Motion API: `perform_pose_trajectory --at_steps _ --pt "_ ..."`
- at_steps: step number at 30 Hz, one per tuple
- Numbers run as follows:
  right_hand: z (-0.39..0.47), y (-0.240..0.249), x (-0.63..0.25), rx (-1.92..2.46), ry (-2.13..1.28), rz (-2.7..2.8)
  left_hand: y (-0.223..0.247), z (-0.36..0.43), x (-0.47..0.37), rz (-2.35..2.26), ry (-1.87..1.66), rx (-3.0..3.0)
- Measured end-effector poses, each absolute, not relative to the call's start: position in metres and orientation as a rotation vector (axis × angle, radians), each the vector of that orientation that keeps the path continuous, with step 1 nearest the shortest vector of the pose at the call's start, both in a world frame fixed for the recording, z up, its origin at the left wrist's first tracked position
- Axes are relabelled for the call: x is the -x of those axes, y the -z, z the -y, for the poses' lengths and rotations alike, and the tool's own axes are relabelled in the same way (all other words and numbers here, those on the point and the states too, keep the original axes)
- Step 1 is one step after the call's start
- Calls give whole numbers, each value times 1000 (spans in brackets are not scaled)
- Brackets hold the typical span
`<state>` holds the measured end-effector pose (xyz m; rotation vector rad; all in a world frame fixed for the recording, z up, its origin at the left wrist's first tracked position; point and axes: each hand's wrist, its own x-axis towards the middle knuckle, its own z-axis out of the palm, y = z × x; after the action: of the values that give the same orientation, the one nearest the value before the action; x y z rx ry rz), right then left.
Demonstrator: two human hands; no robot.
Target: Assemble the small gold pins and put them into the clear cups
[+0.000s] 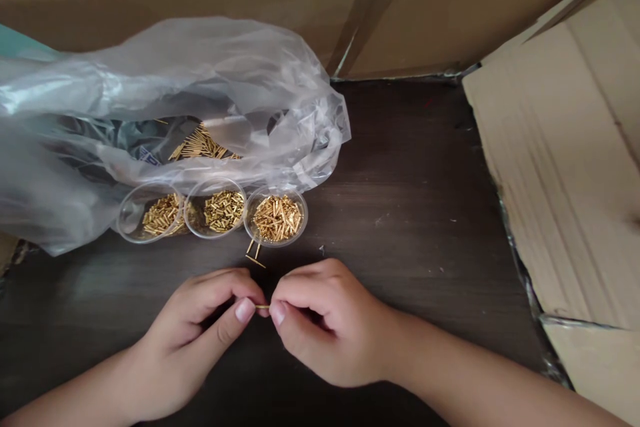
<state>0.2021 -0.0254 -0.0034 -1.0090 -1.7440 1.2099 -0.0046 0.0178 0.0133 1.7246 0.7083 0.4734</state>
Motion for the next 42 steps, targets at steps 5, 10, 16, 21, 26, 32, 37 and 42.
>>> perform_pose_trajectory --at_steps 5,10,16,21,26,32,37,42 --pt "25 4 -200 1023 -1187 1752 -14 -16 5 -681 -469 -1770" --pt "26 3 -198 1009 -1140 1781 -11 -11 5 -646 -505 -1902" --pt "25 1 -198 1072 -1235 1801 -8 -9 7 -659 -515 -1989" --pt "21 2 -201 1006 -1284 1822 -8 -9 8 -618 -514 -2012" --pt "22 5 -201 999 -1253 1824 -9 -11 6 -643 -501 -1958" --pt "27 4 -196 1018 -1180 1789 -10 -12 6 -653 -536 -1906" --pt "25 5 -198 991 -1202 1816 -8 -9 8 -583 -539 -2059" --pt "24 5 -198 972 -1203 1845 -7 -8 9 -573 -532 -2127"
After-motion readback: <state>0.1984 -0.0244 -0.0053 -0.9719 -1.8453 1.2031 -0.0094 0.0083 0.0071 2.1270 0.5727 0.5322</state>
